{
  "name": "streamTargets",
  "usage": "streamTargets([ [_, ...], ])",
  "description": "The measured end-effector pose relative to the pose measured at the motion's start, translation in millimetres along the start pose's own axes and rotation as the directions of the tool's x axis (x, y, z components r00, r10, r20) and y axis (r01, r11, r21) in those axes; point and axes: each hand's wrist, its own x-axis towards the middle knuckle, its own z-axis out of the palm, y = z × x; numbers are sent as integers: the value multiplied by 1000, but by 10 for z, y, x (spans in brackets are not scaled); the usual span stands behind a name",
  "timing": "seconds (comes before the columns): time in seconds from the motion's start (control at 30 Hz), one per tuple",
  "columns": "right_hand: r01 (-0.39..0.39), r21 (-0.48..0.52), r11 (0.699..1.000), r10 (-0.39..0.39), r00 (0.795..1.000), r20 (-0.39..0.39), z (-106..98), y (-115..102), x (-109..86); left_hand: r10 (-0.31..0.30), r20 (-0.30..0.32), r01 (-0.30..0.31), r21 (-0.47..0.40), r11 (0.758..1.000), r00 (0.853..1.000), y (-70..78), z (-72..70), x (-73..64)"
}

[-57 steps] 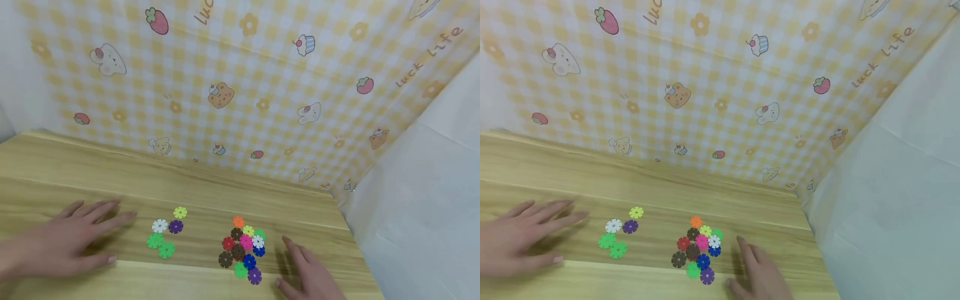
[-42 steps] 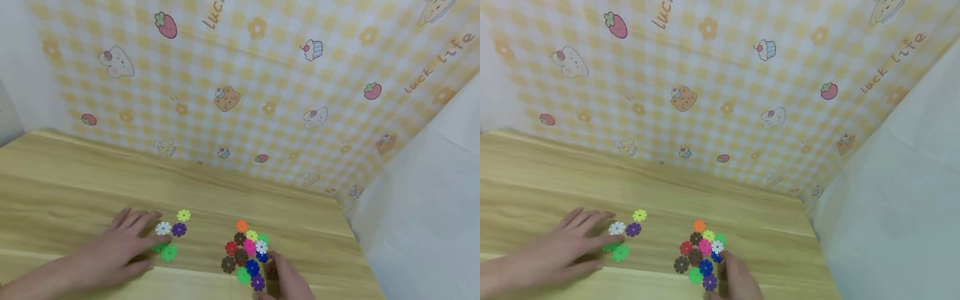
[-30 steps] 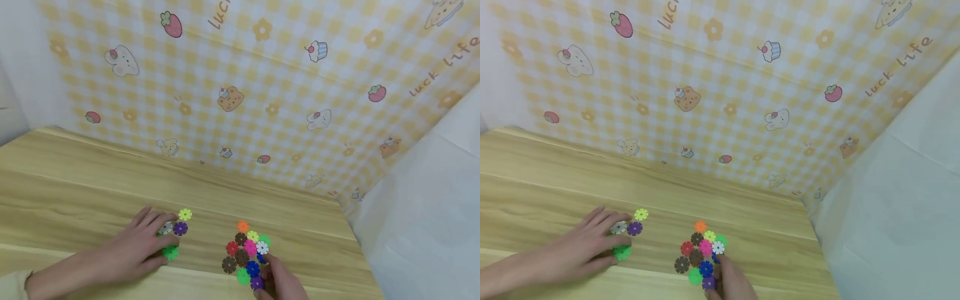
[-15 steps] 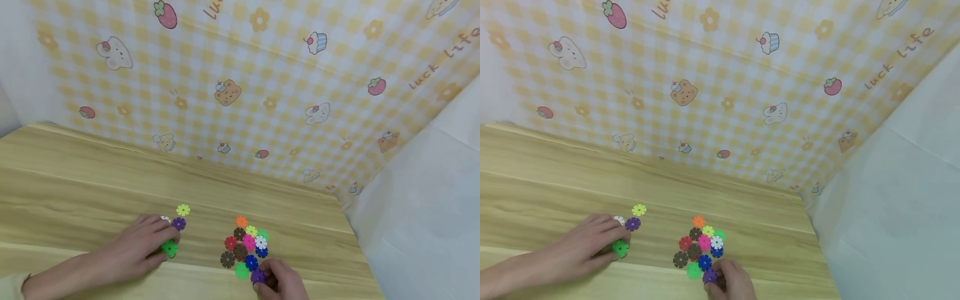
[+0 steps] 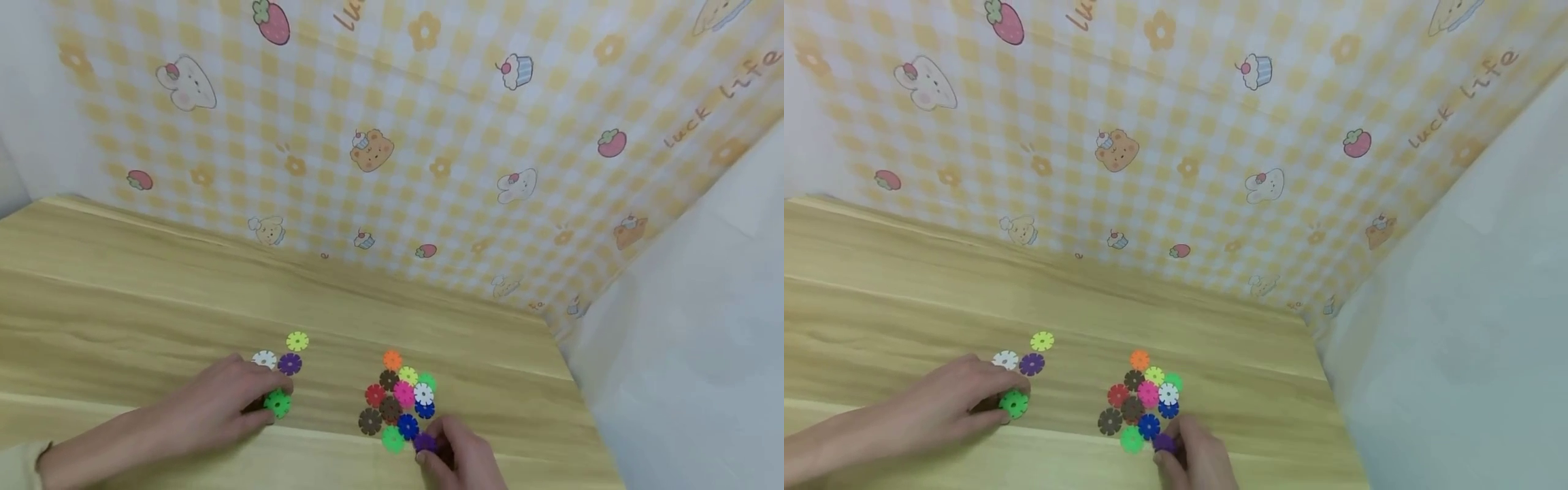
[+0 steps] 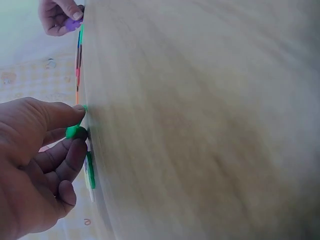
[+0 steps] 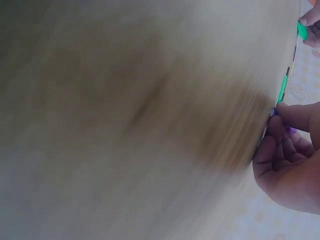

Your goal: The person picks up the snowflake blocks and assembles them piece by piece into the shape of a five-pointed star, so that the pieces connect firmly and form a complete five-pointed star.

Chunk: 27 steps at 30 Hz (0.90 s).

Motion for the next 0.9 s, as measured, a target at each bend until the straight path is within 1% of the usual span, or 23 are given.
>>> streamTargets([
  [0.07,-45,47,998,46,999,-12,15,-18,5,-3,13,4,-28,1000,1000,-5,-3,0],
  [0.1,-70,78,995,71,997,-15,23,-30,9,-14,22,15,-39,999,1000,0,-4,1],
  [0.13,-96,129,987,99,995,-10,30,-42,9,-31,32,33,-49,998,999,9,-5,0],
  [0.17,-126,200,972,128,992,2,38,-58,11,-58,46,61,-78,995,997,25,-3,4],
  [0.2,-156,272,950,157,987,19,44,-75,13,-92,58,98,-126,987,994,47,-1,10],
  [0.23,-172,343,923,169,985,37,52,-90,15,-122,62,131,-177,975,991,75,5,18],
  [0.27,-190,414,890,181,982,60,57,-113,20,-150,63,161,-236,958,987,106,11,26],
  [0.3,-201,480,854,180,980,90,63,-137,21,-175,59,185,-299,936,983,141,18,33],
  [0.33,-214,541,813,178,977,120,67,-165,23,-200,55,206,-363,909,978,179,25,42],
  [0.37,-222,586,780,171,975,142,71,-198,28,-223,48,222,-424,878,974,220,28,54],
  [0.4,-222,612,759,155,975,161,71,-235,32,-240,35,228,-471,852,970,260,30,65],
  [0.43,-224,643,732,140,974,180,76,-269,23,-250,23,228,-500,835,968,302,32,75],
  [0.5,-232,685,691,119,971,209,87,-353,9,-273,19,238,-551,800,962,381,27,109],
  [0.63,-240,749,617,74,966,249,116,-509,5,-282,26,236,-624,745,959,503,32,186],
  [0.67,-239,760,605,60,965,256,127,-542,11,-282,33,237,-640,731,959,526,39,201],
  [0.73,-244,779,578,31,960,278,147,-592,23,-268,23,214,-667,714,963,566,67,226],
  [0.8,-249,796,551,11,957,291,168,-629,36,-237,2,176,-678,714,971,594,94,244],
  [0.83,-253,803,540,7,955,296,176,-644,38,-215,-18,146,-680,718,976,604,108,248],
  [0.9,-264,808,527,2,951,309,182,-668,38,-161,-59,80,-676,732,985,616,133,257],
])
